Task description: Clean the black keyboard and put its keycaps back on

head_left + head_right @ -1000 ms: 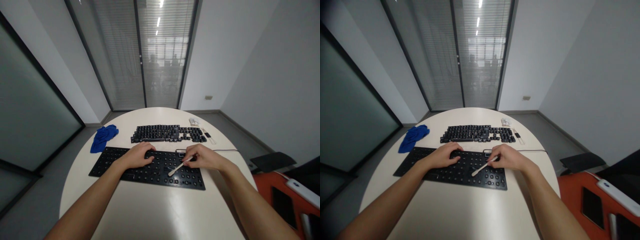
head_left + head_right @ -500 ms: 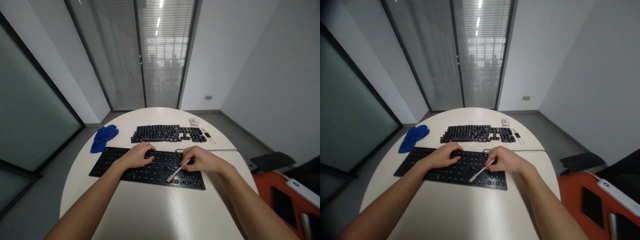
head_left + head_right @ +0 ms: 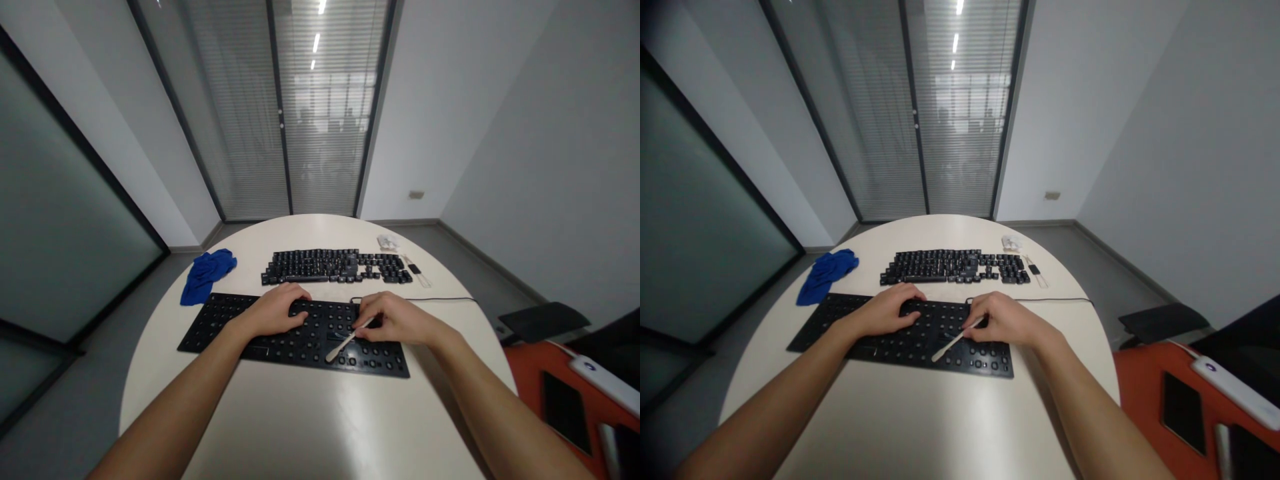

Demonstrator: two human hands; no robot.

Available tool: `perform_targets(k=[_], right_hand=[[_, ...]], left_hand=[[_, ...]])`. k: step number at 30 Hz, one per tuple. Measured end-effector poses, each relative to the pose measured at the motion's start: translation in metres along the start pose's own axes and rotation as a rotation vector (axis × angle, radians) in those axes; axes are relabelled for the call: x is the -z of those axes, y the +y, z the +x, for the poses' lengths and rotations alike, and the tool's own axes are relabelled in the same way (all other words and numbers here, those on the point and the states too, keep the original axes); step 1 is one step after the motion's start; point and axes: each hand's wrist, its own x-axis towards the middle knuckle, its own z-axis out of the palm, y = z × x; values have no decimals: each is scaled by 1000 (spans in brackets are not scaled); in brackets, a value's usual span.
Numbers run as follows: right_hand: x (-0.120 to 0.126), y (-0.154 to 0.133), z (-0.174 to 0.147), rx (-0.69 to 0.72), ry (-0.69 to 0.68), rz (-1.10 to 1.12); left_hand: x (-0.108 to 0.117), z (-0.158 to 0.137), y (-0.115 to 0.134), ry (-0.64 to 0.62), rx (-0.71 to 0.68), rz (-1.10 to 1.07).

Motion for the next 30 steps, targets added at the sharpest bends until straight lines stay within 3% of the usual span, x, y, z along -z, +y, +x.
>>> perform_targets(k=[30], right_hand=[[12,8,-12,-162,-13,34]], left_hand=[[0,-4,-2,-3,-4,-4]])
